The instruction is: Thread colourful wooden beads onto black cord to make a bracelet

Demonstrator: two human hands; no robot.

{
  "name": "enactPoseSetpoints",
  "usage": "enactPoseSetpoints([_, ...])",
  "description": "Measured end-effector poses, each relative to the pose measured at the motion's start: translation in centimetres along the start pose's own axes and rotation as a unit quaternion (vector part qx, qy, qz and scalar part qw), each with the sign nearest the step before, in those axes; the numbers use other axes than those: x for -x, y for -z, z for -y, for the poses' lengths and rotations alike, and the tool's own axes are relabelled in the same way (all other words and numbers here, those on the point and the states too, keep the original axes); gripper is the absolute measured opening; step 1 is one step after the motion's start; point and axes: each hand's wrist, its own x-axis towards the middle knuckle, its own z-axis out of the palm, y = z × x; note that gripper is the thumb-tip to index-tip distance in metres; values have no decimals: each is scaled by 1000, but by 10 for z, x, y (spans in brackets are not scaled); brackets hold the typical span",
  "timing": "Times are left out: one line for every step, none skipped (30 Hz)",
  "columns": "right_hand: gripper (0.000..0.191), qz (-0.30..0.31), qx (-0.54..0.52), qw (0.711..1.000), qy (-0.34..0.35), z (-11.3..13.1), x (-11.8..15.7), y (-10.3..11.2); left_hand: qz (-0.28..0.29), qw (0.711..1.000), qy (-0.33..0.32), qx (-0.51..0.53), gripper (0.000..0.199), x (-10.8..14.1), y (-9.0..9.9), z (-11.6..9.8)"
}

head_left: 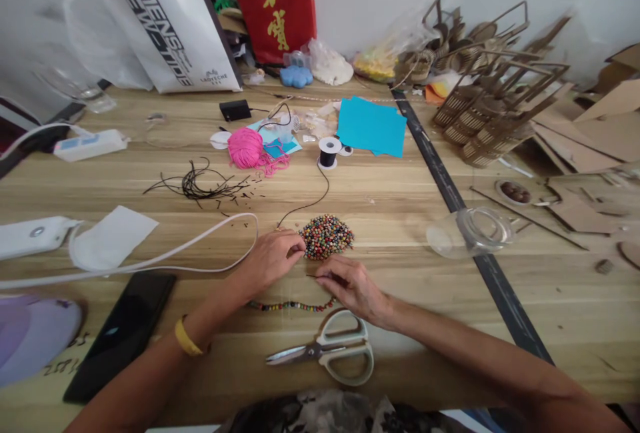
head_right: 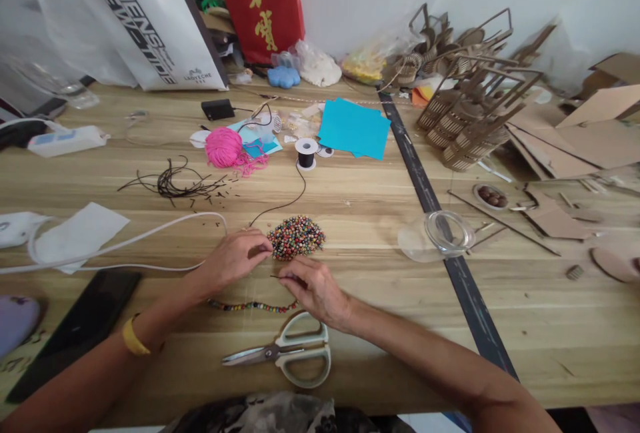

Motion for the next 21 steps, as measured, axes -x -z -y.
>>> enactPoseSetpoints([17,-3,1,1000,1,-2,0,-1,1,1000,0,-9,10,1,-2,-1])
enactPoseSetpoints([18,-6,3,1000,3,-3,0,-2,1,1000,0,-14,10,2,-3,-1])
enactPoseSetpoints([18,-7,5,1000,3,-5,1,-3,-2,1000,0,-18,9,2,-5,0])
enactPoseSetpoints([18,-8,7,1000,4,-5,1,-3,-5,1000,0,-22,9,3,-6,0])
enactPoseSetpoints([18,-8,8,1000,5,-6,1,-3,-7,1000,0,-25,8,4,-8,1])
enactPoseSetpoints([17,-7,8,1000,6,-6,1,-3,-8,1000,-1,-29,7,4,-8,2])
enactPoseSetpoints([17,-6,8,1000,7,-6,1,-3,-8,999,-3,-33,7,5,-9,3])
enactPoseSetpoints([16,-6,8,1000,7,-6,1,-2,-8,999,-5,-38,7,5,-10,3])
enactPoseSetpoints([16,-7,8,1000,8,-6,1,-2,-7,999,-8,-42,8,6,-10,3])
enactPoseSetpoints([15,-8,7,1000,10,-5,1,-2,-5,999,-11,-46,8,6,-10,3])
enactPoseSetpoints([15,-8,7,1000,11,-5,1,-2,-5,999,-13,-51,8,6,-10,2])
enactPoseSetpoints([16,-8,8,1000,12,-5,1,-2,-6,999,-14,-52,8,7,-10,2])
enactPoseSetpoints([16,-8,8,1000,13,-5,1,-1,-8,999,-13,-48,8,7,-9,3])
enactPoseSetpoints([17,-8,7,1000,12,-5,1,-1,-12,999,-11,-39,8,7,-9,4])
enactPoseSetpoints([17,-7,4,1000,9,-5,1,-2,-19,999,-7,-29,7,7,-8,5])
enactPoseSetpoints([17,-6,1,1000,4,-5,1,-2,-27,999,-1,-18,7,7,-6,7])
enactPoseSetpoints([17,-7,-3,1000,-1,-5,1,-2,-36,999,7,-9,7,7,-5,8])
enactPoseSetpoints([16,-7,-7,1000,-6,-5,1,-2,-42,999,13,-3,7,7,-4,10])
enactPoseSetpoints([16,-6,-9,1000,-11,-5,1,-2,-46,999,18,0,8,7,-2,12])
enactPoseSetpoints([16,-6,-10,1000,-13,-5,1,-1,-48,999,23,0,8,7,-1,14])
enactPoseSetpoints([17,-6,-10,1000,-13,-5,0,-1,-47,999,26,0,8,7,0,15])
